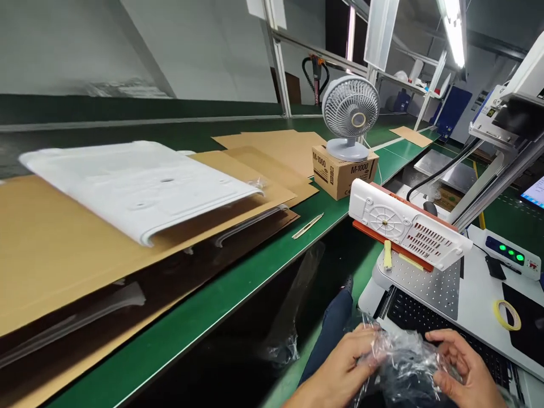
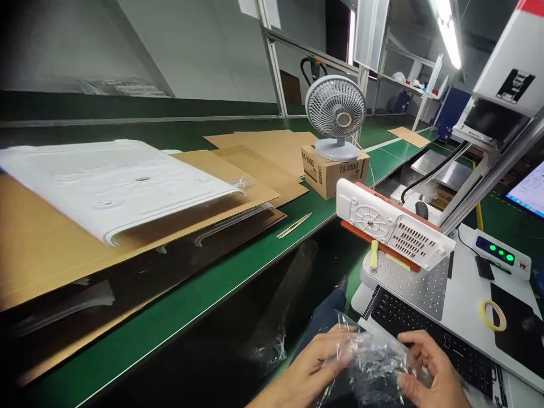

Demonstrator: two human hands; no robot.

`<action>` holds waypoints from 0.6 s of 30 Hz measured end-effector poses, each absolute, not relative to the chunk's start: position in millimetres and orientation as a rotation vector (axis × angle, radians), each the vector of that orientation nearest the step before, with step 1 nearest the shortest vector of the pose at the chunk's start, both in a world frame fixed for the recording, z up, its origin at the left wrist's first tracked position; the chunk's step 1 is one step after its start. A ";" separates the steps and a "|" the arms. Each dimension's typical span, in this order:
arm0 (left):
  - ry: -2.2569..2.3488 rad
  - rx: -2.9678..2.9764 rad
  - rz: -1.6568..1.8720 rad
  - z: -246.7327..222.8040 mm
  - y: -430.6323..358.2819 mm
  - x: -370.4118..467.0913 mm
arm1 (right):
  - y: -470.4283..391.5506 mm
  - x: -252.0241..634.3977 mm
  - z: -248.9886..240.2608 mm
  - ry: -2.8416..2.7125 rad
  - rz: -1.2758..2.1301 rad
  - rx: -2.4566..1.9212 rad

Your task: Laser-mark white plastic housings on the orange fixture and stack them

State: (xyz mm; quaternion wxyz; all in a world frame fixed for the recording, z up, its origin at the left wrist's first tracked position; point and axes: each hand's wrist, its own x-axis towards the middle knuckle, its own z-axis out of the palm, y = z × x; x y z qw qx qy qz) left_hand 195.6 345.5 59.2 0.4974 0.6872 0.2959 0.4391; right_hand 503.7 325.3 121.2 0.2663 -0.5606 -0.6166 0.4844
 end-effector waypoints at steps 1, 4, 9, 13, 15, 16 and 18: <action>0.771 1.603 1.069 59.5 346.6 189.9 | 329.9 507.1 124.8 -1.719 1.308 -1.496; 0.887 1.392 1.115 59.6 345.9 172.7 | 337.2 511.2 132.4 -1.849 1.400 -1.465; 0.920 1.103 1.093 69.2 338.3 156.9 | 339.1 497.0 133.1 -2.004 1.426 -1.668; 1.003 1.128 0.932 88.9 337.3 158.0 | 336.2 496.4 133.6 -1.984 1.376 -1.717; 1.066 1.165 0.893 98.5 342.0 162.5 | 329.4 507.7 133.5 -1.992 1.347 -1.675; 1.100 1.196 0.897 102.4 345.4 166.2 | 324.5 515.4 133.1 -1.983 1.335 -1.636; 1.158 1.290 0.930 107.9 353.9 177.1 | 312.5 532.0 132.6 -1.888 1.320 -1.544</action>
